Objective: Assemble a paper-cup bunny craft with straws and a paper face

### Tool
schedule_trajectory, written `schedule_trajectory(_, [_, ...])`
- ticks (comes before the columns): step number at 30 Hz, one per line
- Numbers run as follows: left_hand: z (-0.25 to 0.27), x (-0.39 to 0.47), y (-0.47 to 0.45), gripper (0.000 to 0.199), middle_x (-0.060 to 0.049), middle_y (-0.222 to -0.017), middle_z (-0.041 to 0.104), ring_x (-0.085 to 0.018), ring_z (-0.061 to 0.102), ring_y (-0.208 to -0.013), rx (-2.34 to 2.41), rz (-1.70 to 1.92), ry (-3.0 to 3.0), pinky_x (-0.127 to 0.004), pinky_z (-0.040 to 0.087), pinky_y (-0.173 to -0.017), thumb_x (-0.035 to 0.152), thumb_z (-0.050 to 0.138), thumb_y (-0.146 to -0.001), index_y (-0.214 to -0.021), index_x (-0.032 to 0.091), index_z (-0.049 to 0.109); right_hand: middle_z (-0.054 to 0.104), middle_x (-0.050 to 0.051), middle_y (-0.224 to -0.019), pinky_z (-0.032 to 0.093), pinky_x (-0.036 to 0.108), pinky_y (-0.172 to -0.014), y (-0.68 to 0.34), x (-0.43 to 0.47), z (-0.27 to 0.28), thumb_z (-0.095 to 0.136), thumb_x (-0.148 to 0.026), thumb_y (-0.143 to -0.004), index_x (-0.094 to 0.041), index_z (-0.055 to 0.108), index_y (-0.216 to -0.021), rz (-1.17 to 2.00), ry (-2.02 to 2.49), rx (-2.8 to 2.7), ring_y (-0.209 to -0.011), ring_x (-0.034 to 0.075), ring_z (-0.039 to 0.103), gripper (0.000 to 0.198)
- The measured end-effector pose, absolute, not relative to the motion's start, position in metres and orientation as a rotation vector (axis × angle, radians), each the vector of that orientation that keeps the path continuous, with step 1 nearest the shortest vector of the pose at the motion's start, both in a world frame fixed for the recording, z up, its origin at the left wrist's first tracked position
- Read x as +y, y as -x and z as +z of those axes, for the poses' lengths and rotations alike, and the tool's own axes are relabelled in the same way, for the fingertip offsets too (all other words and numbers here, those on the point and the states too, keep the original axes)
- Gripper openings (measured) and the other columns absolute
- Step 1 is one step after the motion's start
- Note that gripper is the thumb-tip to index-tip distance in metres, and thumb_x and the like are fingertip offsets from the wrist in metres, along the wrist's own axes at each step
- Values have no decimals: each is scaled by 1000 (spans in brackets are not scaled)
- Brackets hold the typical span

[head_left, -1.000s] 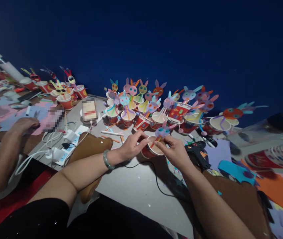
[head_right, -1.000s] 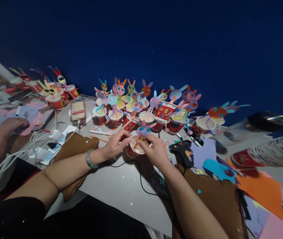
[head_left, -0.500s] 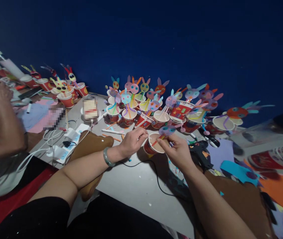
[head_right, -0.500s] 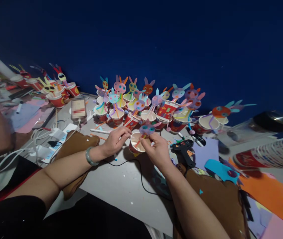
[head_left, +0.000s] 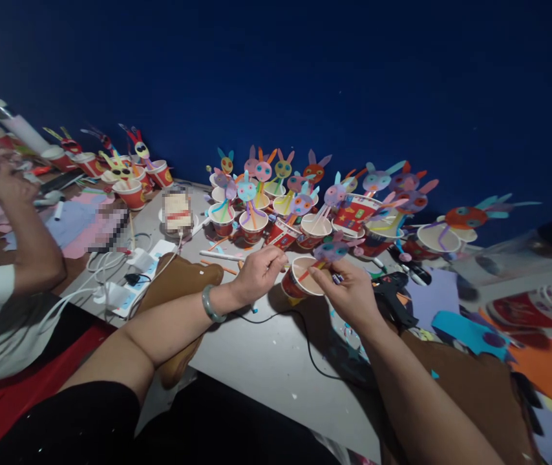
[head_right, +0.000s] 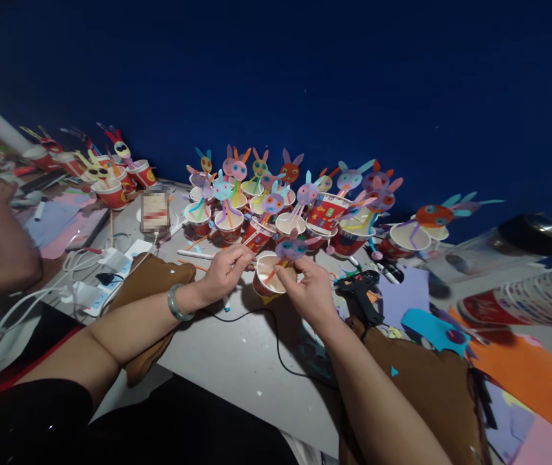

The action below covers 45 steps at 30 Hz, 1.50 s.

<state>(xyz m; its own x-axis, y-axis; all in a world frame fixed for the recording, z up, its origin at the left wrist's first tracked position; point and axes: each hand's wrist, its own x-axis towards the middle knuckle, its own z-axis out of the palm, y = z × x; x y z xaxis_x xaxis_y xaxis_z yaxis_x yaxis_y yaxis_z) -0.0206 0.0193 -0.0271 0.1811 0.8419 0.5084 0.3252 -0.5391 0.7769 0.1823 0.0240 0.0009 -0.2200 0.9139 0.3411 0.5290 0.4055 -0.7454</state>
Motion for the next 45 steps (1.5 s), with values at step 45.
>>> schedule_trajectory(45, [-23, 15, 22, 28, -4, -77, 62, -13, 57, -71, 1056, 1311, -2053, -27, 46, -68, 37, 43, -98, -84, 18, 55, 72, 6, -73, 51, 34, -70, -184, 24, 2, 68, -41, -80, -19, 74, -72, 925, 1210, -1958, -78, 24, 67, 24])
